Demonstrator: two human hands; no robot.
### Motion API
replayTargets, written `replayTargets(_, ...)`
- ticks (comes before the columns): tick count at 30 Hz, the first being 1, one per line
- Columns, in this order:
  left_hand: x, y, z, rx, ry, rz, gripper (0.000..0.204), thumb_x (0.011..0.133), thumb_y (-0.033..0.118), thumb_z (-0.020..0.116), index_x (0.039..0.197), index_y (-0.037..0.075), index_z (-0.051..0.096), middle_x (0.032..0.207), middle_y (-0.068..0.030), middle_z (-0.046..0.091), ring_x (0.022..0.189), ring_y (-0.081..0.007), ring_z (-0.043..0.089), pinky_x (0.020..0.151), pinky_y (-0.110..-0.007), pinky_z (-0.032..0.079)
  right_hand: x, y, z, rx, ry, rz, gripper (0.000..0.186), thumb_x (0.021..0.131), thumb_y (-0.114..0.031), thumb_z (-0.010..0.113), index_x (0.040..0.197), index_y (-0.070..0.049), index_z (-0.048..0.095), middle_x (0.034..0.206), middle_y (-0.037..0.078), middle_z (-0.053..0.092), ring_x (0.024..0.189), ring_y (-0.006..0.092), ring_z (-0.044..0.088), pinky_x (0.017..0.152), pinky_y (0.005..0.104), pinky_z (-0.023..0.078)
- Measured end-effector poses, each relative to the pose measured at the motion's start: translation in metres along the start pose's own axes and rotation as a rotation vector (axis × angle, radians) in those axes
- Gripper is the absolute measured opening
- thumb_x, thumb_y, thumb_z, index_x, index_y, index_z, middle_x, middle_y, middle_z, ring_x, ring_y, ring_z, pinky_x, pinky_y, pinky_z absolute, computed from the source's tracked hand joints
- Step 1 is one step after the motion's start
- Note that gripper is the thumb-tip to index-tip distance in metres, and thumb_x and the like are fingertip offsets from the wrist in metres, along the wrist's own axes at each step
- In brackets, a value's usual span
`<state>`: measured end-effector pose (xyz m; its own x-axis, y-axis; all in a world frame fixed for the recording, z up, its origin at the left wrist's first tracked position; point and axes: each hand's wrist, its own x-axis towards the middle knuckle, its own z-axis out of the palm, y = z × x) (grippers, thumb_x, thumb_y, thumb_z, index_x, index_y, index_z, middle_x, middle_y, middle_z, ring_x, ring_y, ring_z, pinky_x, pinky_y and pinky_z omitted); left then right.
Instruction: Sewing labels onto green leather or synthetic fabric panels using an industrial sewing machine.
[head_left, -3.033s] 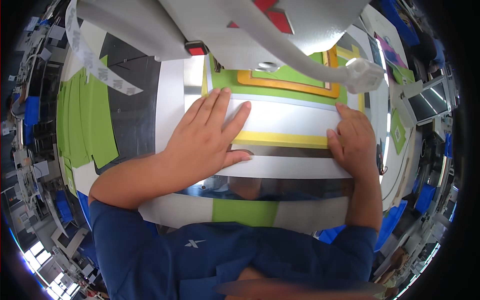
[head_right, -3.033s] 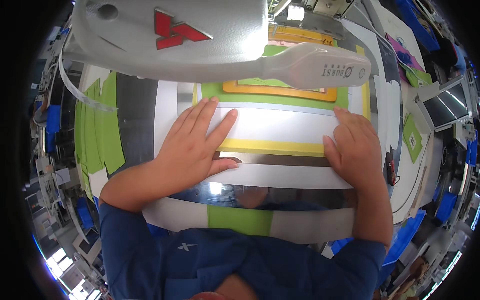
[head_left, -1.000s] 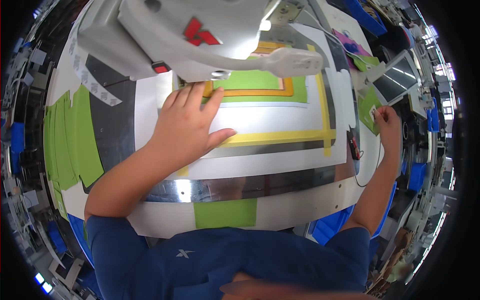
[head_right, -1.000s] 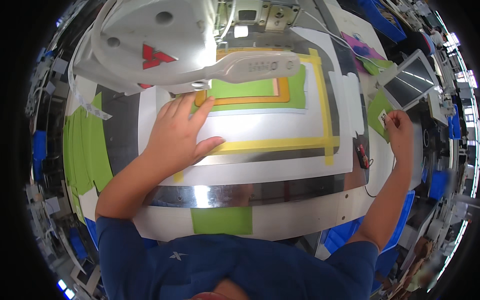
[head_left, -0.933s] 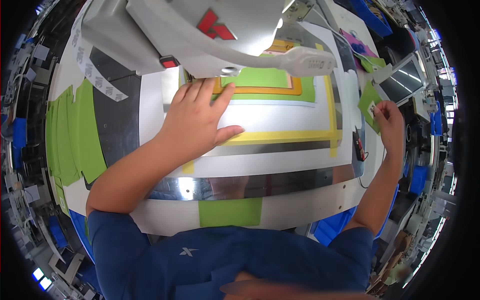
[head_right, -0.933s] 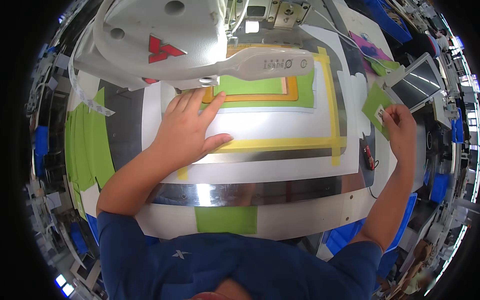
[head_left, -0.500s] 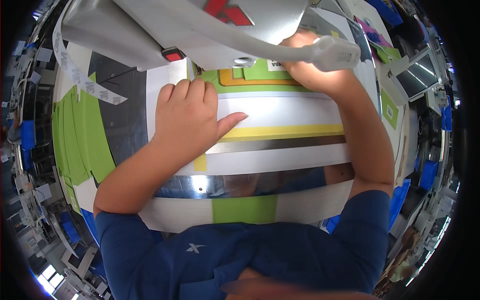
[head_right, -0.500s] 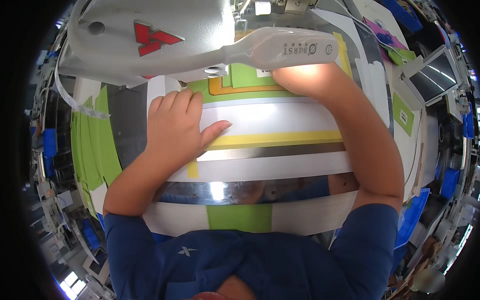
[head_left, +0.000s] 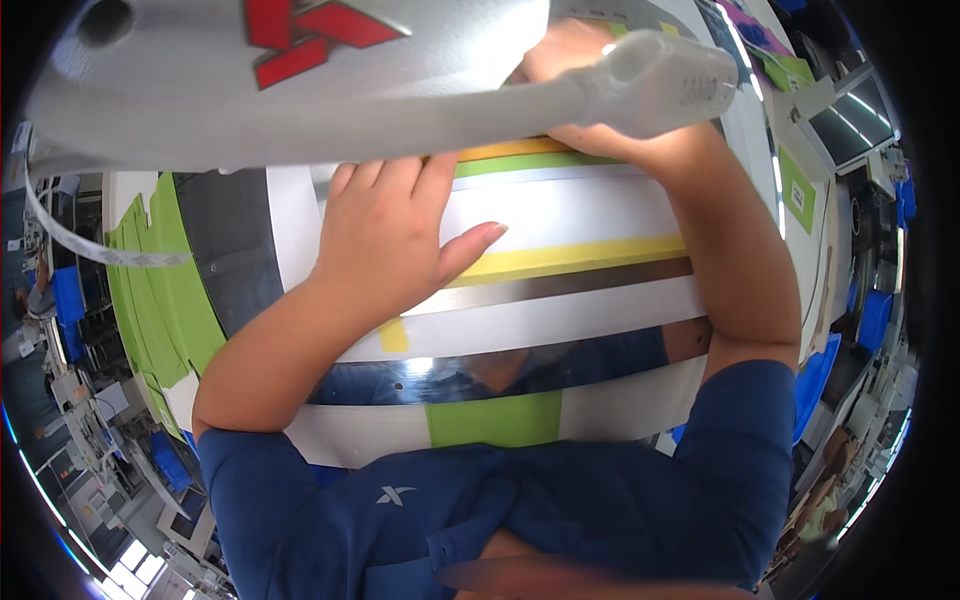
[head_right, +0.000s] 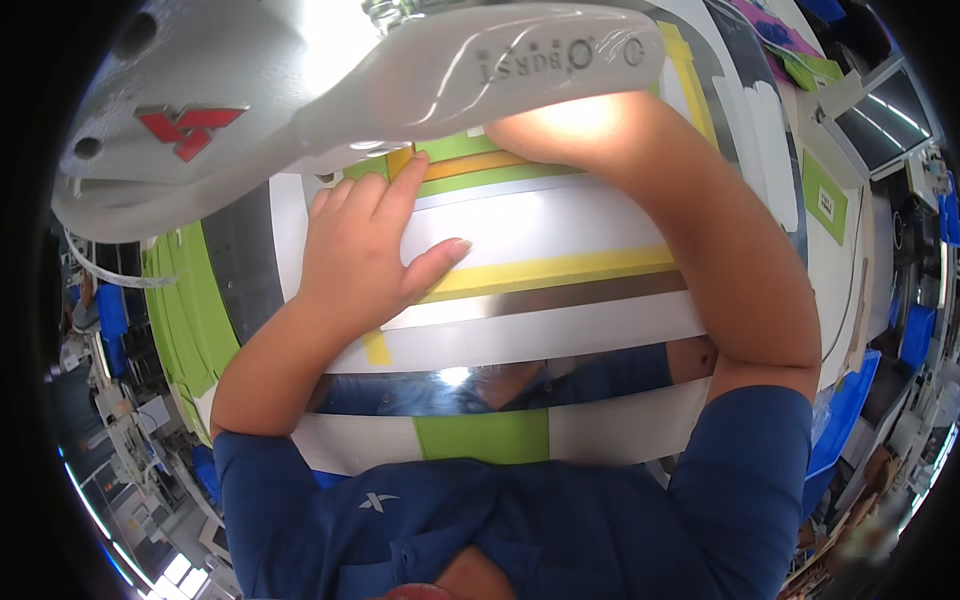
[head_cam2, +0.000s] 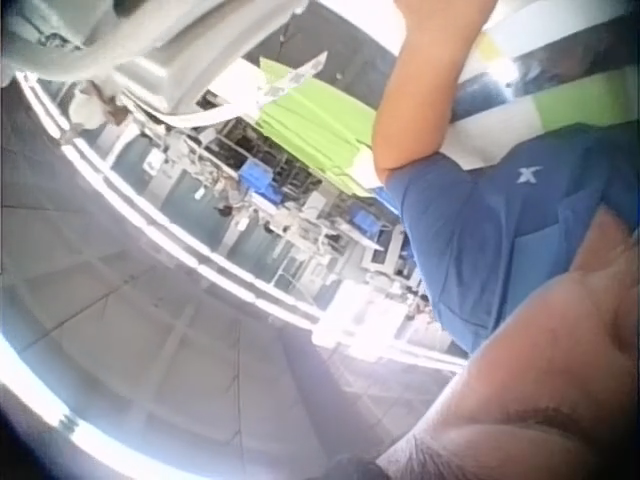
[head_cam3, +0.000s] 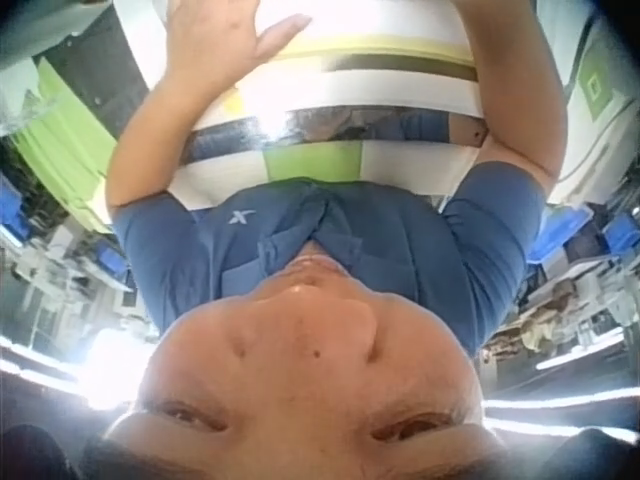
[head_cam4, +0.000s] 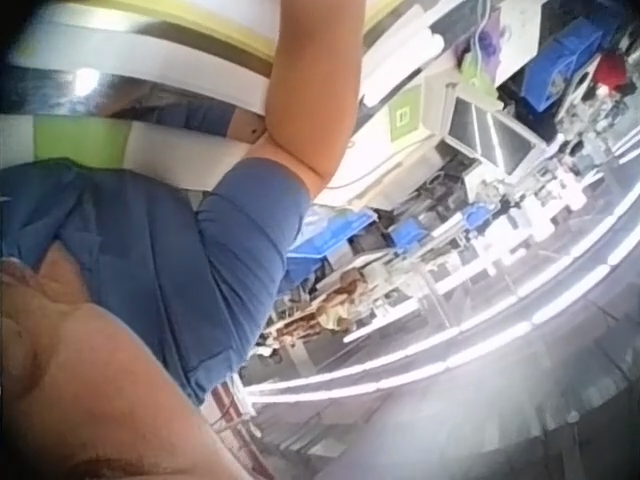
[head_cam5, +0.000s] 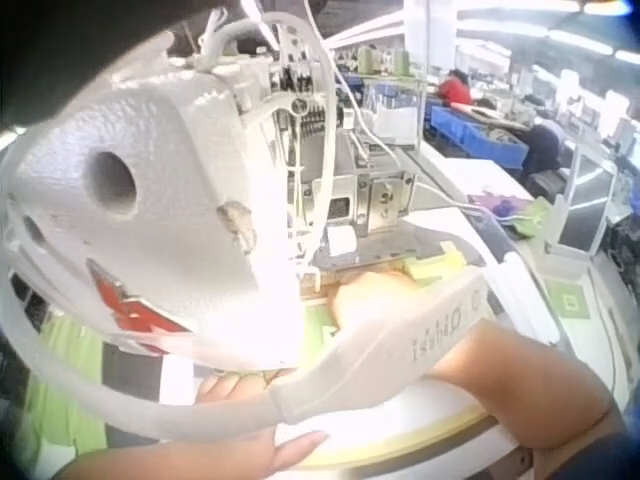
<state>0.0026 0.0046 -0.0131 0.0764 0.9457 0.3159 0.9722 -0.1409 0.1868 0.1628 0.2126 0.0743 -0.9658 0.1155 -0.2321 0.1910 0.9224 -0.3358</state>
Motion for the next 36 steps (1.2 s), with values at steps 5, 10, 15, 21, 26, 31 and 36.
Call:
replayTargets(5, 0.005, 0.003, -0.001, 0.040, -0.082, -0.007, 0.074, 0.086, 0.051, 0.082, 0.140, 0.003, 0.066, 0.098, -0.0109, 0.061, 0.092, -0.0309, 0.060, 0.085, -0.045, 0.044, -0.003, 0.039, 0.057, 0.577, 0.408, -0.104, 0.036, 0.093, -0.025, 0.075, 0.121, -0.004, 0.070, 0.119, 0.017, 0.071, 0.117, 0.0324, 0.067, 0.103, 0.0441, 0.051)
replayTargets(10, 0.006, 0.003, -0.007, 0.112, -0.145, -0.021, 0.075, 0.085, 0.049, 0.084, 0.140, 0.003, 0.065, 0.097, -0.0119, 0.060, 0.092, -0.0317, 0.060, 0.085, -0.045, 0.044, 0.006, 0.044, 0.075, 0.381, 0.426, -0.074, 0.041, 0.094, -0.016, 0.079, 0.132, -0.006, 0.068, 0.128, 0.016, 0.071, 0.118, 0.0284, 0.069, 0.101, 0.0373, 0.055)
replayTargets(15, 0.005, 0.002, -0.007, 0.080, -0.147, -0.027, 0.076, 0.083, 0.046, 0.085, 0.142, 0.002, 0.064, 0.095, -0.0134, 0.058, 0.090, -0.0342, 0.059, 0.086, -0.045, 0.045, 0.019, 0.047, 0.098, 0.890, 0.433, -0.129, 0.044, 0.096, -0.011, 0.076, 0.139, -0.006, 0.068, 0.136, 0.017, 0.072, 0.121, 0.0257, 0.070, 0.101, 0.0379, 0.057)
replayTargets(21, 0.007, 0.003, -0.006, 0.006, -0.188, -0.048, 0.077, 0.081, 0.038, 0.087, 0.142, -0.001, 0.062, 0.099, -0.0154, 0.061, 0.093, -0.0368, 0.059, 0.091, -0.046, 0.047, 0.054, 0.053, 0.091, 1.393, 0.567, -0.571, 0.036, 0.093, -0.010, 0.077, 0.129, -0.005, 0.073, 0.117, 0.015, 0.076, 0.110, 0.0291, 0.072, 0.096, 0.0421, 0.057)
replayTargets(26, 0.008, 0.002, -0.008, 0.015, -0.223, -0.052, 0.083, 0.080, 0.047, 0.089, 0.139, -0.005, 0.062, 0.104, -0.0162, 0.064, 0.096, -0.0357, 0.062, 0.092, -0.046, 0.047, 0.049, 0.050, 0.084, 0.126, 0.646, -0.216, 0.034, 0.098, -0.014, 0.066, 0.131, -0.014, 0.077, 0.130, 0.012, 0.071, 0.126, 0.0334, 0.066, 0.106, 0.0466, 0.053)
replayTargets(31, 0.006, 0.000, -0.007, 0.001, -0.202, -0.037, 0.078, 0.080, 0.036, 0.088, 0.141, -0.003, 0.061, 0.102, -0.0169, 0.064, 0.096, -0.0363, 0.060, 0.090, -0.045, 0.047, 0.047, 0.048, 0.082, -0.153, 0.600, -0.081, 0.038, 0.099, -0.015, 0.065, 0.135, -0.018, 0.077, 0.136, 0.012, 0.069, 0.134, 0.0327, 0.062, 0.113, 0.0477, 0.049)
replayTargets(36, 0.008, 0.001, -0.005, 0.003, -0.184, -0.010, 0.078, 0.081, 0.038, 0.087, 0.141, -0.004, 0.060, 0.102, -0.0175, 0.063, 0.095, -0.0368, 0.060, 0.089, -0.045, 0.047, 0.040, 0.044, 0.076, -0.258, 0.548, -0.082, 0.037, 0.097, -0.017, 0.069, 0.133, -0.019, 0.078, 0.127, 0.009, 0.073, 0.132, 0.0314, 0.064, 0.110, 0.0470, 0.051)
